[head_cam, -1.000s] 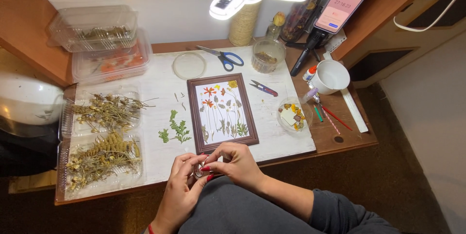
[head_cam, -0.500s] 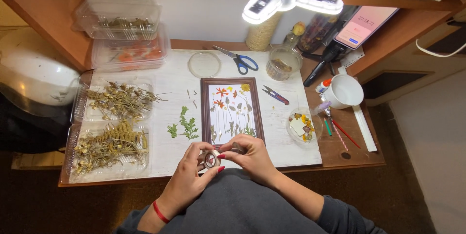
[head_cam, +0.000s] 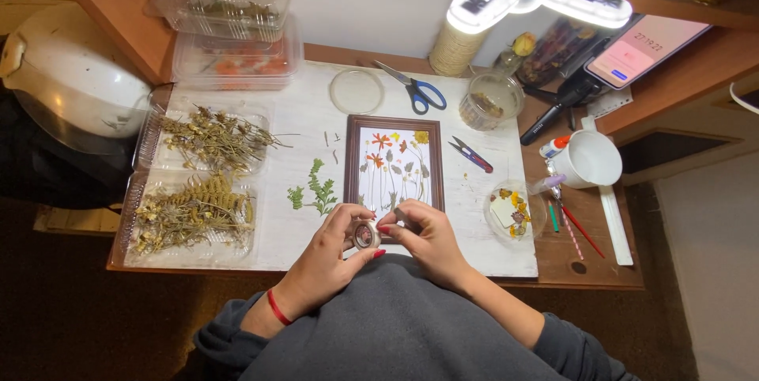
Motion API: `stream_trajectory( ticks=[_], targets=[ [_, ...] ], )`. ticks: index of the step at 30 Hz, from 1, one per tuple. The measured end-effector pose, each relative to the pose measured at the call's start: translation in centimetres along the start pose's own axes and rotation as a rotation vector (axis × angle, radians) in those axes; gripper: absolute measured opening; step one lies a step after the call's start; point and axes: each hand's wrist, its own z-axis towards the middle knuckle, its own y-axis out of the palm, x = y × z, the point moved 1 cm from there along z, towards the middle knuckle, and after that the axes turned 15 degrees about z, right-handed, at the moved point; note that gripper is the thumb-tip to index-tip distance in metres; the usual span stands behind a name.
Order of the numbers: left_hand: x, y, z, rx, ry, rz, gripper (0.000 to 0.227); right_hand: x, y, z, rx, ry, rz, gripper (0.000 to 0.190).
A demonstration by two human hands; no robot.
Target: Arranging and gluing dried flowers and leaves inside a picture frame to create a botanical composition.
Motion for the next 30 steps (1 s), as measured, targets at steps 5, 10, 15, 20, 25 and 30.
stream_trajectory(
  ticks=[5,10,15,20,25,30],
  targets=[
    [-0.1,-0.2,0.6,0.002,-0.008,-0.083,0.046,1.0,-0.7,0.3,0.011,-0.109,0.079,0.016],
    [0.1,-0.2,0.6,-0.047,0.010,-0.076,0.045,0.8,-0.5,0.3,-0.009,-0.214,0.004,0.017],
    [0.2,-0.4,0.7,-0.036,0.019,0.063,0.045,0.6,-0.4,0.5,-0.011,-0.192,-0.022,0.012],
    [-0.2,-0.3,0.7,0.006,0.127,0.104,0.044,1.2,-0.7,0.7,-0.056,-0.145,-0.086,0.010],
    [-0.3,-0.2,0.7,-0.046,0.077,0.140,0.035,0.4,-0.6,0.9,-0.063,-0.154,-0.253,0.014],
    [-0.2,-0.2,0.8,-0.017,0.060,0.129,0.042,0.1,-0.5,0.7,-0.039,-0.268,-0.165,0.013]
  ],
)
